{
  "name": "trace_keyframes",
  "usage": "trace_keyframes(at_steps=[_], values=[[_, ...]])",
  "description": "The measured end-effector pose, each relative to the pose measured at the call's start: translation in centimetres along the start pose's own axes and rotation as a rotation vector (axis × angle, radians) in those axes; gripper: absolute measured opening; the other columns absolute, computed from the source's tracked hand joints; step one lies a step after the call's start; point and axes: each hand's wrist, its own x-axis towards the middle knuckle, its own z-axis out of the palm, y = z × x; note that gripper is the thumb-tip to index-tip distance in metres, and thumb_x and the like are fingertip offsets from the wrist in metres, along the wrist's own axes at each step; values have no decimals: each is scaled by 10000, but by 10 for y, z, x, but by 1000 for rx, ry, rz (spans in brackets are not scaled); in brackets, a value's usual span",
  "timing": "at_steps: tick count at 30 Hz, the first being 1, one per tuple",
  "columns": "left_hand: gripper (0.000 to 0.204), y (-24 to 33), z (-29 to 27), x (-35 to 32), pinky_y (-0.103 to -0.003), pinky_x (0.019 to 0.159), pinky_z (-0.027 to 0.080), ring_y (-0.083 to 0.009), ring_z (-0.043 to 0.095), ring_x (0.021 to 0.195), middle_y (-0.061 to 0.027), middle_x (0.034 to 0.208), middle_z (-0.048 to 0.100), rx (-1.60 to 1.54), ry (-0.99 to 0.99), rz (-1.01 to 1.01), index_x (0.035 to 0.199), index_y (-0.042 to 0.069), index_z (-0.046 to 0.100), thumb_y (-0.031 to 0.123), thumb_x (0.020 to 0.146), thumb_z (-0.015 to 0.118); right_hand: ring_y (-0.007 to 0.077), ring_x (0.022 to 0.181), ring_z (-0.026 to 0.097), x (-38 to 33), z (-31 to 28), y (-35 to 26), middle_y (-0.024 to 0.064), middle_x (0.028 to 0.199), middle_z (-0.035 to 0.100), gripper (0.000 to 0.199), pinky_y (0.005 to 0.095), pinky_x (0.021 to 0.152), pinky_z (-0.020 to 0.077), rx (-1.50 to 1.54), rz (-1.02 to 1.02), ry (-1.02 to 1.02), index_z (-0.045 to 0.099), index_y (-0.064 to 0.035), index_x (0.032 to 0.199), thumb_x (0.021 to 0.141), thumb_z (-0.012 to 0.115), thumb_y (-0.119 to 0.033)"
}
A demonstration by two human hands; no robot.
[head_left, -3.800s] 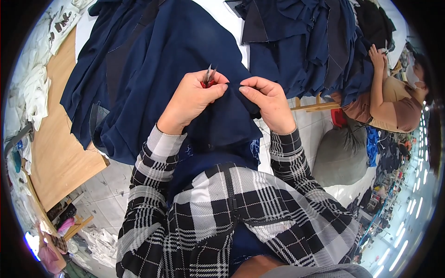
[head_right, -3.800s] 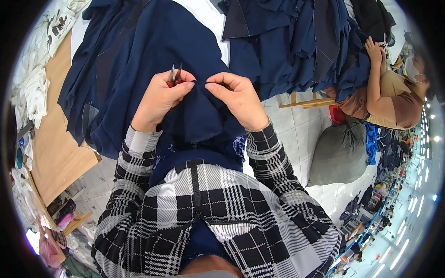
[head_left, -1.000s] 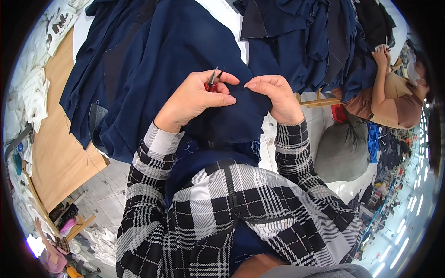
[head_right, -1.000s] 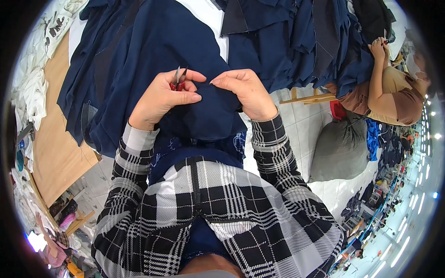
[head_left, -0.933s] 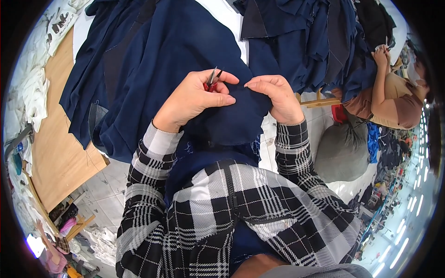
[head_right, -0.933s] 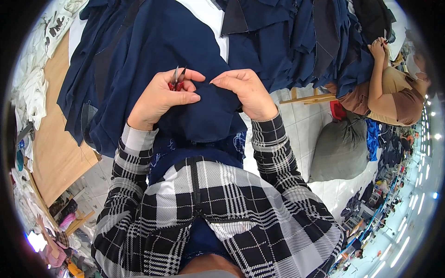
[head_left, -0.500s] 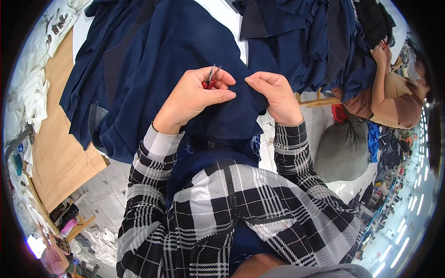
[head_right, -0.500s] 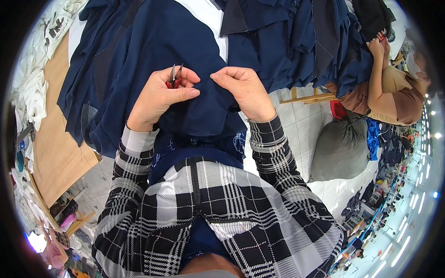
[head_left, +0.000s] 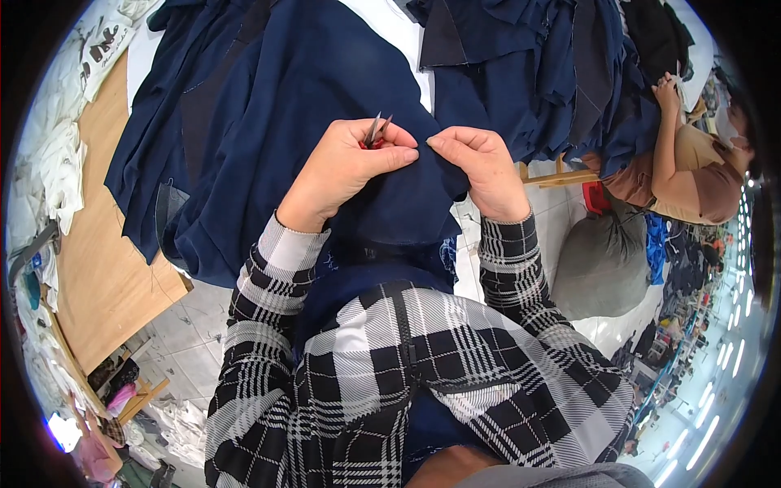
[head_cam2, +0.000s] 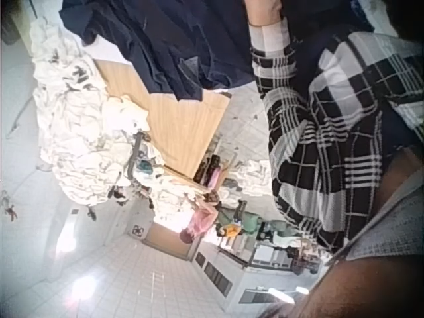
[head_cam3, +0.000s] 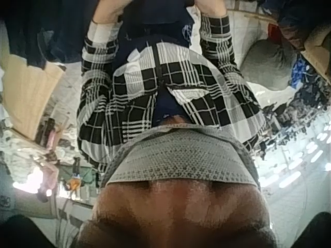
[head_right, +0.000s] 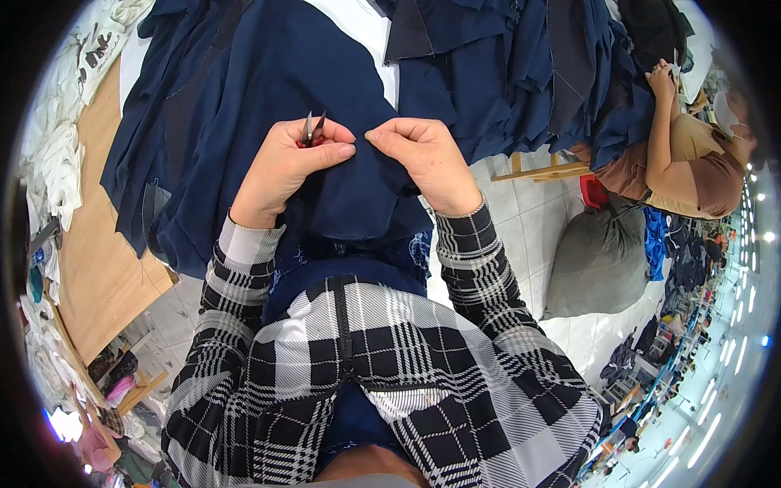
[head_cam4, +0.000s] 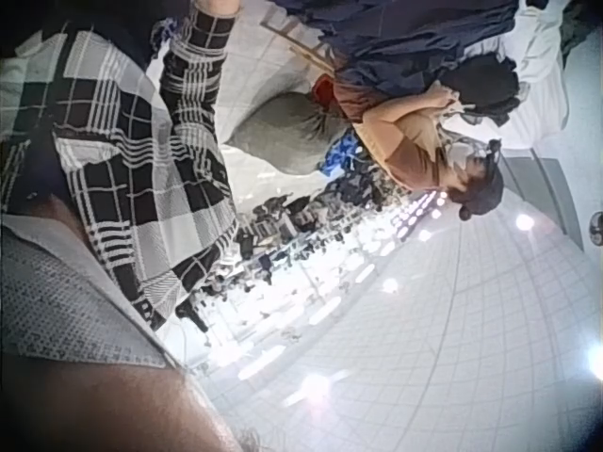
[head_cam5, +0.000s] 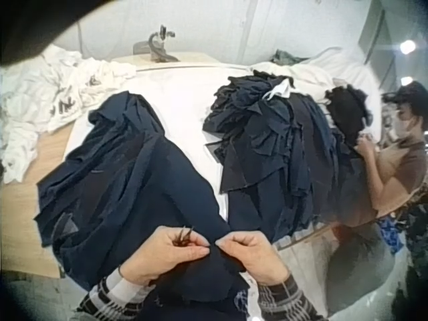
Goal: Trimming loose threads from dark blue fabric pieces using a pair of thread snips.
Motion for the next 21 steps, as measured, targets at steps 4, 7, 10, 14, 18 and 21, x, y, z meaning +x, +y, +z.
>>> trace_keyframes(at_steps=[4, 7, 10, 14, 18, 21], values=[[121, -2, -1, 1, -178, 619, 405, -38, 493, 655, 24, 721, 582, 3, -7, 7, 851, -1, 664, 93, 780, 689, 54, 783, 572, -1, 1, -1, 21, 840, 644, 160, 174, 721, 444, 7, -2, 12, 661, 37, 925, 863, 592, -93], [110, -4, 0, 3, -178, 610, 400, -36, 487, 648, 26, 718, 580, 19, -9, 12, 843, -1, 662, 91, 787, 680, 52, 787, 572, -3, 0, -3, 22, 845, 643, 153, 172, 722, 443, 23, -11, 7, 662, 34, 929, 850, 607, -85], [104, -4, -1, 1, -179, 607, 397, -36, 483, 643, 25, 709, 577, 20, 4, 22, 840, -2, 661, 88, 789, 674, 55, 762, 576, -5, 4, -6, 23, 835, 644, 152, 166, 706, 449, -55, 15, 1, 662, 32, 942, 829, 627, -64], [109, -2, -3, -1, -177, 602, 395, -33, 480, 636, 25, 702, 574, 54, 2, 19, 840, -5, 659, 85, 783, 681, 53, 722, 574, -5, 4, -5, 22, 812, 642, 153, 156, 661, 449, -110, 0, -9, 663, 35, 944, 811, 641, -39], [112, 0, -3, -3, -169, 588, 388, -30, 475, 626, 28, 692, 567, 69, 2, 32, 835, -6, 659, 81, 772, 693, 48, 719, 570, -4, 4, -5, 19, 804, 640, 143, 156, 653, 443, -91, 23, -10, 667, 34, 929, 811, 646, -45], [107, 0, -4, -4, -166, 578, 381, -28, 469, 621, 30, 683, 561, 73, 12, 40, 826, -5, 660, 79, 770, 695, 45, 732, 566, -4, 4, -4, 9, 803, 637, 145, 158, 666, 441, -118, 3, 12, 665, 29, 925, 817, 651, -65]])
